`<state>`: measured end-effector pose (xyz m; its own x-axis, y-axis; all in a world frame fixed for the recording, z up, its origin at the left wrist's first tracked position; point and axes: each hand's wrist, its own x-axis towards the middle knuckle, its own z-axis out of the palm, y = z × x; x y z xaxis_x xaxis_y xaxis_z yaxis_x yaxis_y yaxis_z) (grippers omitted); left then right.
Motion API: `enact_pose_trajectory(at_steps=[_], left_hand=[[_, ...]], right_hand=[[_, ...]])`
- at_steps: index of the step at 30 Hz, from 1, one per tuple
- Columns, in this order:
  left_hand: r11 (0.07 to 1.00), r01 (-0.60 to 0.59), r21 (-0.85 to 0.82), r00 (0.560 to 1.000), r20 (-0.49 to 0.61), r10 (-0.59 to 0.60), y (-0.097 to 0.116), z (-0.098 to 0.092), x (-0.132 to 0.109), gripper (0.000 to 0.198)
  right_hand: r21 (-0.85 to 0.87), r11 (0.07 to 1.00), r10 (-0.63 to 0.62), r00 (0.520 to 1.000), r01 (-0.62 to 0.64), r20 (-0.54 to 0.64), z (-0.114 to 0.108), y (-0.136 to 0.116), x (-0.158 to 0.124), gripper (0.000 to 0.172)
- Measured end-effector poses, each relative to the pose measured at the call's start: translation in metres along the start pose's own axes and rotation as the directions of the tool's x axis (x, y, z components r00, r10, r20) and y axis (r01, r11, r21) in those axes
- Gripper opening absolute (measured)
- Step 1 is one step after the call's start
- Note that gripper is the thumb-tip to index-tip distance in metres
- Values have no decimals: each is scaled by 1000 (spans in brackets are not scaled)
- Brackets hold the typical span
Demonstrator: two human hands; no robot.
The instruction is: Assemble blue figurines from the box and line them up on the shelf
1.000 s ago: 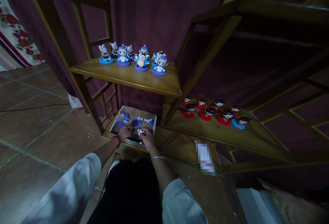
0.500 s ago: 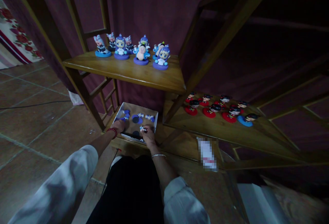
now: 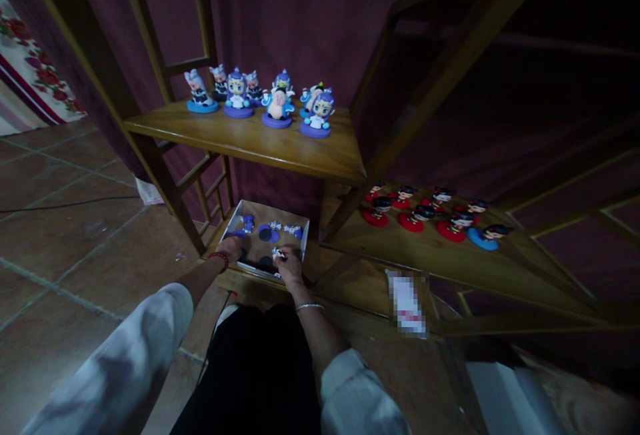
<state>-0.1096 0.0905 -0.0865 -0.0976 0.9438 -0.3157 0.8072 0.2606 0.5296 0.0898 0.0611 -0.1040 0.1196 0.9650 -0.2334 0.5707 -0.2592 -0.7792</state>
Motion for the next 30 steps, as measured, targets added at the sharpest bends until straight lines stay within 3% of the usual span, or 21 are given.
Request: enact_pose_trajectory(at_steps=[9,23,30], left_hand=[[973,21,229,999,-31,-15,25,-5,-7,30],[959,-2,285,999,-39,14,25,-4,-2,40],[959,-20,283,996,-76,43,24,-2,-1,34]], right_hand=[[-2,1000,-14,1000,14,-8,0,-1,-2,19],[82,996,-28,999,31,-38,2,2,-2,15],[91,996,-20,1000,21,-18,2,3,-1,17]])
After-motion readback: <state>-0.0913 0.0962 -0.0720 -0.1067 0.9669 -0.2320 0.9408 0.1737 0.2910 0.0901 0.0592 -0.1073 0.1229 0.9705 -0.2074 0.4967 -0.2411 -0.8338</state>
